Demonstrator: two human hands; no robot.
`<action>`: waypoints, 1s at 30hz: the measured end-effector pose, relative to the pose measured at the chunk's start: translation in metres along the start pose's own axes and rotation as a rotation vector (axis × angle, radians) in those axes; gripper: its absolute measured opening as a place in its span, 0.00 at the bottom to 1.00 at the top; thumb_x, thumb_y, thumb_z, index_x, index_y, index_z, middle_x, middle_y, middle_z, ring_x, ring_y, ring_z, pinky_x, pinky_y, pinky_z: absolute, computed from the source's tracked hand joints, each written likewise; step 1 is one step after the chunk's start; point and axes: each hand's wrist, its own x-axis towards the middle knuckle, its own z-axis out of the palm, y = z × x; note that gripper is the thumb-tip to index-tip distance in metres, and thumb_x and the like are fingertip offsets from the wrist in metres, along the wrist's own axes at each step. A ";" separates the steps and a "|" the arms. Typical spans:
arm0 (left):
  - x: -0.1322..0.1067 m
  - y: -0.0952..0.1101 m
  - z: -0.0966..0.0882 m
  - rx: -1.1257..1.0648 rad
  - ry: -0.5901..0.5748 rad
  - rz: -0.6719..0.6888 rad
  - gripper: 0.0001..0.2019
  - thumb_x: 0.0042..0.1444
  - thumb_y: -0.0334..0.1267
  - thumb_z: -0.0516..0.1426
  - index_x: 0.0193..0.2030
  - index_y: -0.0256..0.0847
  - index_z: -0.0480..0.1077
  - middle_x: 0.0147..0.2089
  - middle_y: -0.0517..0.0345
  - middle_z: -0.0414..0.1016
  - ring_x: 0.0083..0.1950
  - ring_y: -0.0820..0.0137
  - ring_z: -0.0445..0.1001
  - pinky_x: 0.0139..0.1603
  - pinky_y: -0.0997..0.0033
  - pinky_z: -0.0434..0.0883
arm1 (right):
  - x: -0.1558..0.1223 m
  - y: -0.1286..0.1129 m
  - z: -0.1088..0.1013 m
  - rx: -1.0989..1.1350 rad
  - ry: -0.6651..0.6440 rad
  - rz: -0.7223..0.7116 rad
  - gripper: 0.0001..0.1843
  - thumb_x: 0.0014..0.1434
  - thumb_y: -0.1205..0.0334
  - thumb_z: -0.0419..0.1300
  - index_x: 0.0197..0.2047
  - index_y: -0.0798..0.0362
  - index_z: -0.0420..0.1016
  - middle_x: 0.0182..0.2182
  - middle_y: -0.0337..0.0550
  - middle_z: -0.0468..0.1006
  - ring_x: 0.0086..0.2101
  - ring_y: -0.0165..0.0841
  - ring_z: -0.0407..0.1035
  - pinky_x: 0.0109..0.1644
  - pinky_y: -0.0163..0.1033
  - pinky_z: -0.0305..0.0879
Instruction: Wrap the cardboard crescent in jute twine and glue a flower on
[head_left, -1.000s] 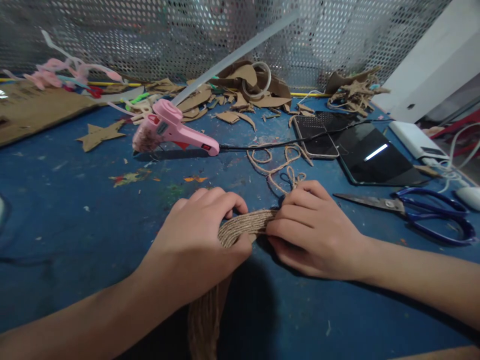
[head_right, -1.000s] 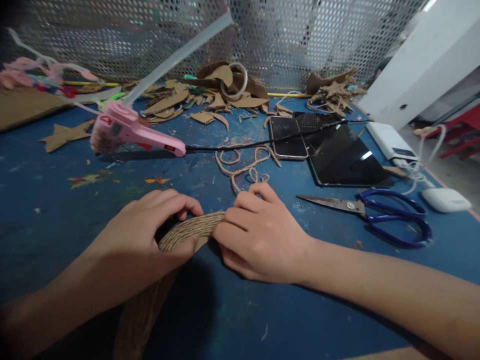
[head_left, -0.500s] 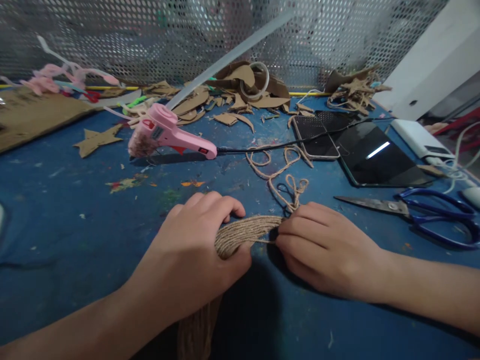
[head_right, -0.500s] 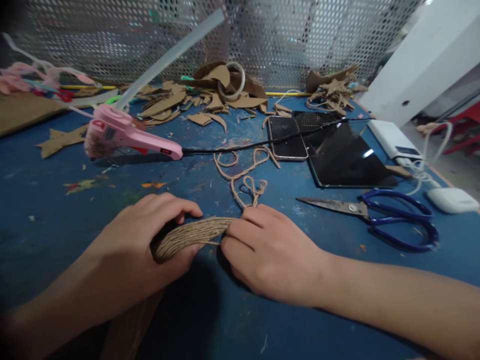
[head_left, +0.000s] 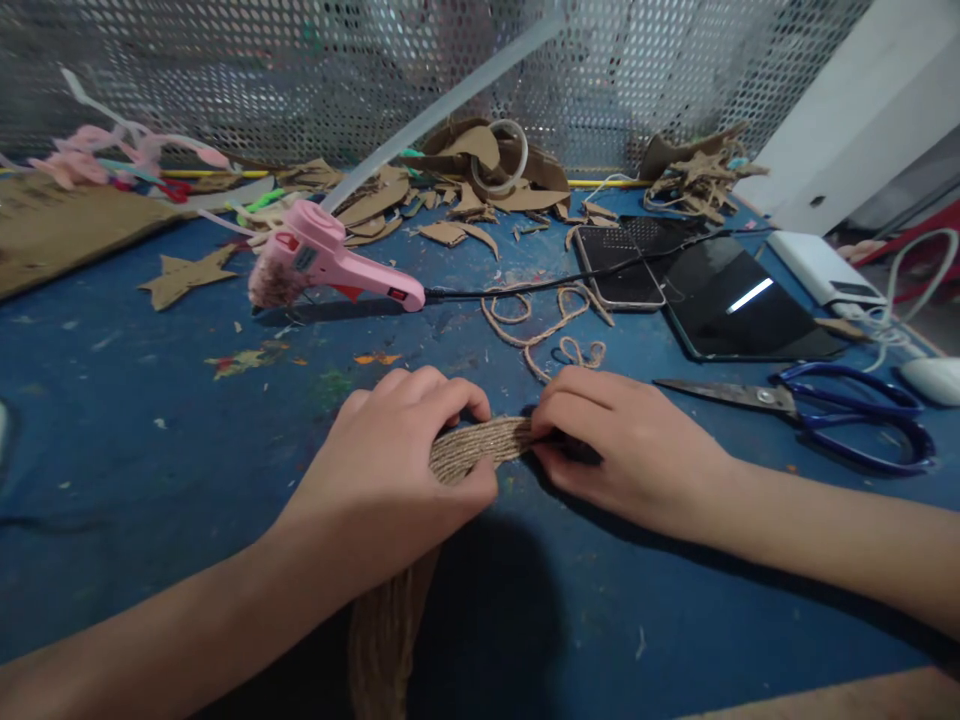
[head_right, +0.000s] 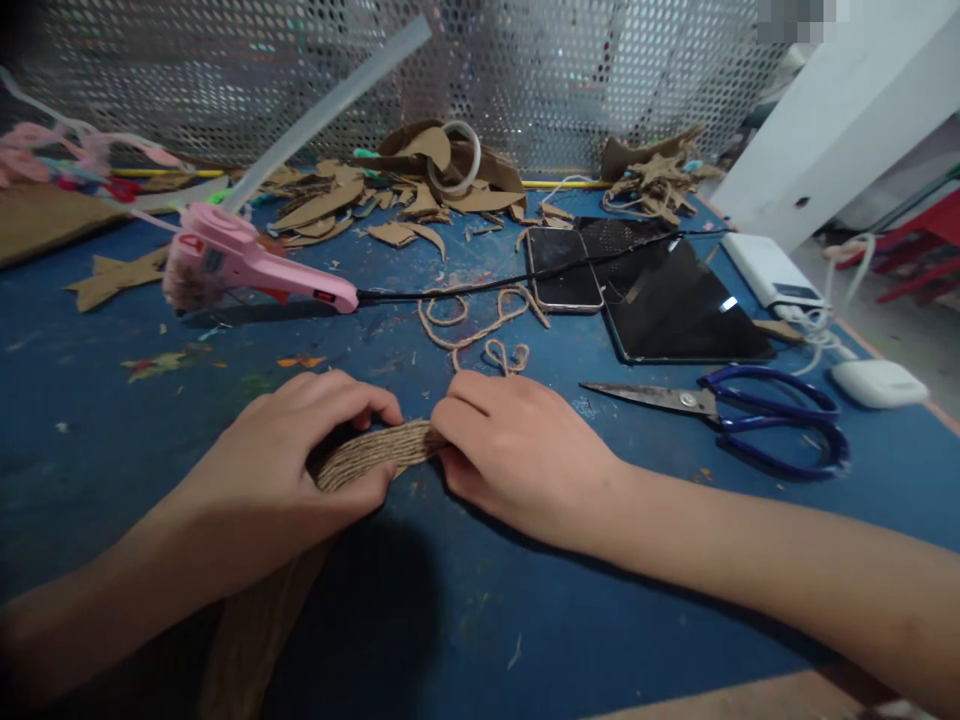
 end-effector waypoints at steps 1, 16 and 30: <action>0.000 0.000 0.000 0.000 0.000 0.004 0.10 0.47 0.40 0.53 0.37 0.47 0.69 0.37 0.60 0.70 0.42 0.61 0.66 0.42 0.59 0.60 | 0.002 0.000 -0.001 0.023 -0.015 0.033 0.03 0.56 0.70 0.56 0.33 0.55 0.70 0.32 0.42 0.71 0.30 0.31 0.65 0.33 0.35 0.61; -0.002 -0.003 -0.016 -0.141 -0.079 0.011 0.11 0.57 0.42 0.48 0.32 0.43 0.69 0.34 0.58 0.72 0.38 0.64 0.69 0.40 0.63 0.64 | 0.006 0.009 0.000 0.359 0.146 0.036 0.11 0.56 0.68 0.58 0.33 0.50 0.57 0.35 0.41 0.72 0.33 0.29 0.67 0.37 0.35 0.64; -0.006 -0.034 -0.022 -0.071 -0.259 0.492 0.24 0.62 0.31 0.47 0.64 0.49 0.59 0.69 0.57 0.59 0.70 0.64 0.55 0.69 0.54 0.52 | 0.006 0.019 0.001 -0.209 0.028 -0.179 0.10 0.66 0.64 0.52 0.39 0.55 0.75 0.35 0.46 0.76 0.41 0.36 0.67 0.51 0.45 0.55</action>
